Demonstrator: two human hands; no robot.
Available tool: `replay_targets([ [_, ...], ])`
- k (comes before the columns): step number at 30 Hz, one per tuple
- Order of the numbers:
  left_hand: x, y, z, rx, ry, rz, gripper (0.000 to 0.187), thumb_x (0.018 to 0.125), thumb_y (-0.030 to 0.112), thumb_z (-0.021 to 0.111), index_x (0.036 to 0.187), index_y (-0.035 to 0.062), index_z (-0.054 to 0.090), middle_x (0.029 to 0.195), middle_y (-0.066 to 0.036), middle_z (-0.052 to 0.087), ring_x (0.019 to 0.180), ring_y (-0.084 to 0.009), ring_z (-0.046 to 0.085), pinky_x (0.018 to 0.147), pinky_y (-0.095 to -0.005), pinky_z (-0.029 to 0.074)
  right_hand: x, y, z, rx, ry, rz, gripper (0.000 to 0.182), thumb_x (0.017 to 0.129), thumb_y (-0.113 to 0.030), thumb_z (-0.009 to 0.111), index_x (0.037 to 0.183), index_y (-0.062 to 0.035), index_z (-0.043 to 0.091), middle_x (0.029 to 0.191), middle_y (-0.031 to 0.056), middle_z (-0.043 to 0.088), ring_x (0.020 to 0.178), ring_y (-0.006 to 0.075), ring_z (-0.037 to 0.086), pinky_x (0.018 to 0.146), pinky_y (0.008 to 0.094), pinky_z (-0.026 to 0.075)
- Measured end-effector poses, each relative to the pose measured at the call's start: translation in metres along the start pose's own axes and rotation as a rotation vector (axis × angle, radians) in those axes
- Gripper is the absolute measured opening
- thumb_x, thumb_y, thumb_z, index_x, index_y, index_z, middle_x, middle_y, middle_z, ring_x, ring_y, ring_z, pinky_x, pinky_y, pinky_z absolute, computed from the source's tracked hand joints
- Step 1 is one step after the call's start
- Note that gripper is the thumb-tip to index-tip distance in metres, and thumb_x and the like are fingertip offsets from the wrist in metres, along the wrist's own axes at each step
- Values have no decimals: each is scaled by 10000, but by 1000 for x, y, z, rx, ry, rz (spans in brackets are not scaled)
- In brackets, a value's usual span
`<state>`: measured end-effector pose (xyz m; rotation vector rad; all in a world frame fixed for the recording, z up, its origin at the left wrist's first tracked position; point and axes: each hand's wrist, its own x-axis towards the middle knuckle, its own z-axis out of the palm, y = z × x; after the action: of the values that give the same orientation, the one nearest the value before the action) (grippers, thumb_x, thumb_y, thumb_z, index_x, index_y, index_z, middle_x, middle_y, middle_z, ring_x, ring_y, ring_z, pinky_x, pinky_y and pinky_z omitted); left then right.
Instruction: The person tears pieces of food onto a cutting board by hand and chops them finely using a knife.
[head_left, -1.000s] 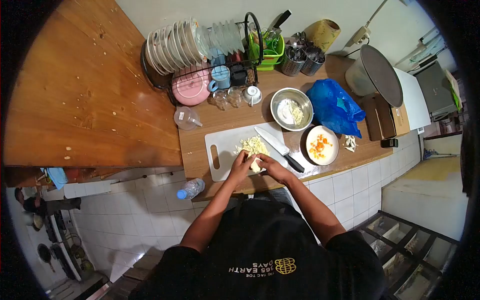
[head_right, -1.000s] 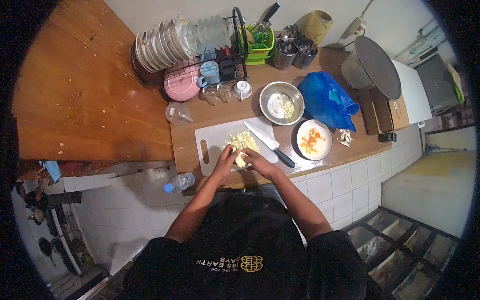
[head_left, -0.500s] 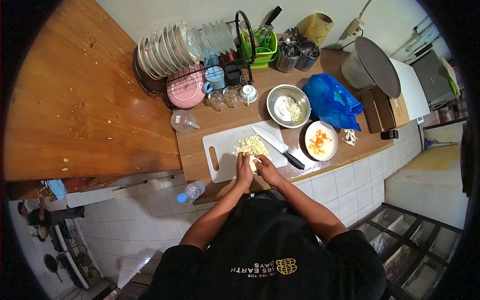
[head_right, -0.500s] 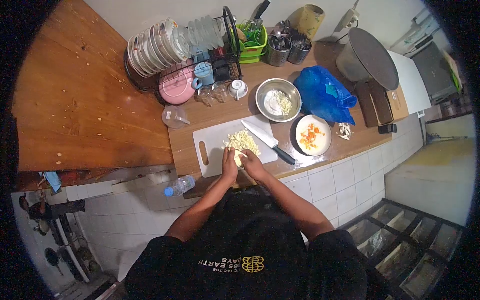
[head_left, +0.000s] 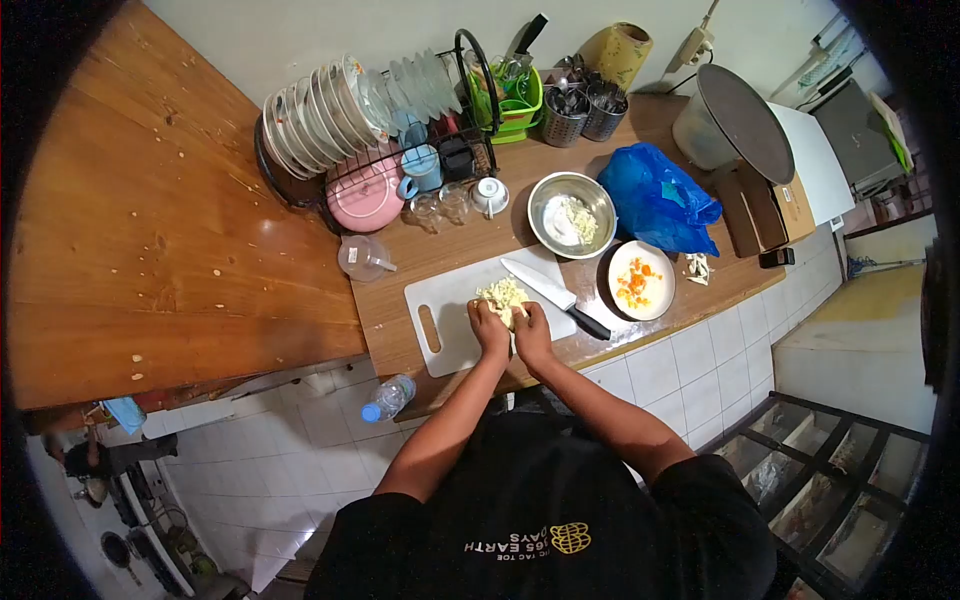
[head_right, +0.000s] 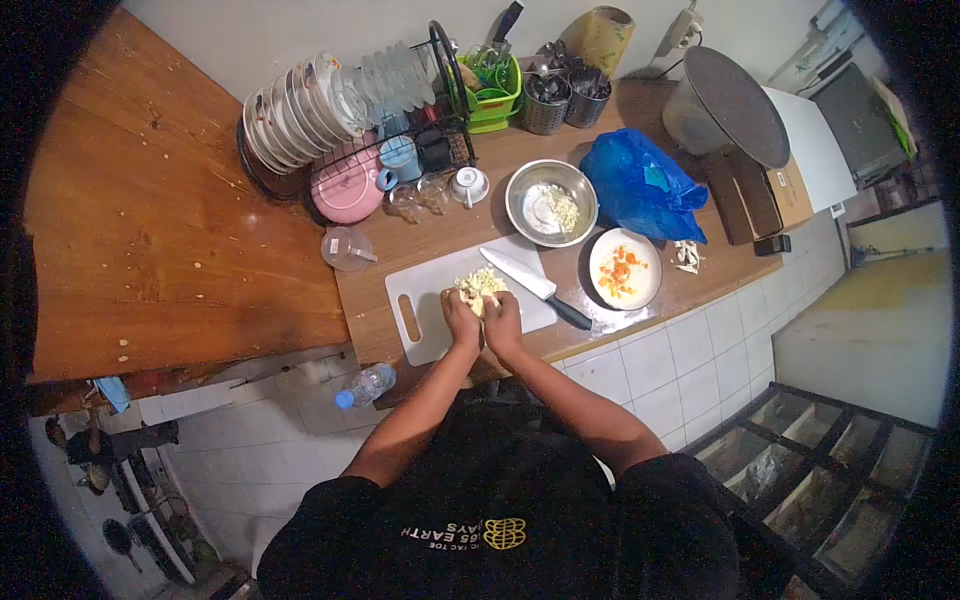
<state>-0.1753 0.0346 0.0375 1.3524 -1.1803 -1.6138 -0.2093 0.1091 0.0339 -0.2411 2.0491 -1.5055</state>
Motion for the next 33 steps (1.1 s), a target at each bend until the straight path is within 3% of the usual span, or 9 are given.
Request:
replay_targets([
  [5,33,-31,-9,15,204,27,253,999,252,437,1002,6,500,899,-133,559,794,-268,553,755,-393,484,-15,-24,20,-127,171,-335,295,986,-176,612,1173,44,552,1145,238,565,1025,357,560,921,424,455],
  [8,63,-33,-36,-626,268,-527,264,1008,322,488,1012,58,508,858,-85,547,689,-195,550,641,-332,509,-5,-28,30,-182,151,-508,266,988,-161,619,1164,30,560,1129,211,576,994,312,572,881,396,470],
  [11,68,-10,-63,-432,93,-558,251,1014,321,528,1033,72,504,823,-66,531,677,-191,551,635,-319,522,42,-24,40,-221,64,-427,264,954,-218,679,1071,17,659,976,169,698,874,268,660,809,384,515],
  [16,74,-19,-108,-16,-136,-193,154,984,140,636,1061,31,557,844,-44,614,699,-145,603,660,-279,518,117,-60,65,-279,-136,-183,439,933,-348,663,1225,-20,666,1068,209,731,1013,323,705,886,400,532],
  [19,72,-19,-117,-25,-231,-124,177,966,75,646,1125,14,598,865,-56,649,708,-129,601,661,-279,516,128,-70,57,-390,-30,-296,442,933,-350,663,1243,-34,662,1150,229,709,1084,350,683,941,418,514],
  [20,69,-18,-118,16,-245,-84,254,968,47,617,1213,-19,609,1019,-117,726,778,-134,644,724,-276,537,125,-71,47,-376,-19,-310,437,930,-349,662,1239,-40,664,1177,242,692,1099,371,665,951,437,505],
  [25,65,-22,-115,97,-263,23,343,918,47,706,1238,0,591,1019,-134,736,878,-146,691,772,-275,541,90,-19,-20,-374,107,-443,298,869,-218,733,1088,-20,689,1042,202,703,977,373,664,867,424,515],
  [29,57,-41,-117,389,-227,283,426,824,54,799,1197,33,594,1135,-150,714,1022,-223,686,873,-321,531,40,11,-78,-595,235,-409,218,873,-195,704,1058,-82,673,1016,131,646,1033,326,598,840,475,506],
  [33,41,-34,-129,593,-279,580,503,733,16,805,1185,57,587,1217,-167,652,1181,-376,605,995,-440,484,5,20,-108,-1012,273,-132,384,808,-255,732,1149,-106,632,1126,146,604,1112,361,568,856,541,509],
])
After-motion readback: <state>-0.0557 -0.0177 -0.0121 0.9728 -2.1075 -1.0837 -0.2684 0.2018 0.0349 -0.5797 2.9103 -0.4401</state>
